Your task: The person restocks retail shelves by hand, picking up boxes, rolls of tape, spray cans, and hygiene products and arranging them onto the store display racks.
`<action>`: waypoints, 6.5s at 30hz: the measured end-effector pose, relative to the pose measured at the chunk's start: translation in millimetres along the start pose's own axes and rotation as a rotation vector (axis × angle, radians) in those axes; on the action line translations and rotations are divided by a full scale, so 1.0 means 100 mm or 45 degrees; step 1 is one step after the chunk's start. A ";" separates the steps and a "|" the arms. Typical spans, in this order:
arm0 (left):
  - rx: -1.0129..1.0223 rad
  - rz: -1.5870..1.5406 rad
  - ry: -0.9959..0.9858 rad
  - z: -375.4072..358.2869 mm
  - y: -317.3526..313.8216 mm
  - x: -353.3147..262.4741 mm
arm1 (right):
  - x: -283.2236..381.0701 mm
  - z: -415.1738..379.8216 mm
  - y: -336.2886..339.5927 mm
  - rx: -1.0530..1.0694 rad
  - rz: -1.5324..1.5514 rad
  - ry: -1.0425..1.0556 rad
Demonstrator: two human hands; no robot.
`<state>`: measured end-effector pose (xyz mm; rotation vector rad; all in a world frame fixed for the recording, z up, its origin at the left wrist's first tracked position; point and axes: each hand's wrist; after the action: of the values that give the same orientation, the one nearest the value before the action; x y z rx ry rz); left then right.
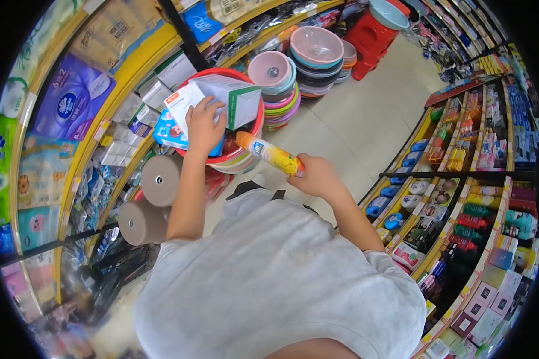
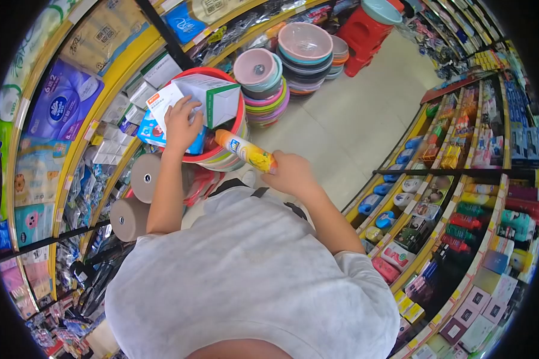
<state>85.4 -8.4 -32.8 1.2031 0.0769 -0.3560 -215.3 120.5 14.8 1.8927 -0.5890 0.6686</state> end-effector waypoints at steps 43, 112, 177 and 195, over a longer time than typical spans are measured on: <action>1.036 -1.818 -0.928 0.10 1.02 -3.07 | 0.34 -1.48 0.68 -1.151 0.590 0.762; 1.767 -2.079 -2.069 2.35 -1.44 -10.97 | -4.44 -1.68 5.72 -2.541 0.005 -0.366; 0.070 -2.274 -2.377 2.66 -1.43 -12.91 | -5.01 -1.87 7.25 -2.986 -0.857 -1.465; -0.037 -2.297 -2.204 2.49 -1.50 -12.88 | -5.03 -1.90 7.42 -2.780 -0.827 -1.704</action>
<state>-1206.7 10.3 239.5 0.0972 -0.3773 -2.7712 -1106.5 66.3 222.1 -0.0311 -0.7608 -1.4058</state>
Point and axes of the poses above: each hand's wrist, its own z-axis towards the middle knuckle, its own y-axis out of the back of the hand, x = y × z, and after that the axes turned 14 degrees about z, right-handed
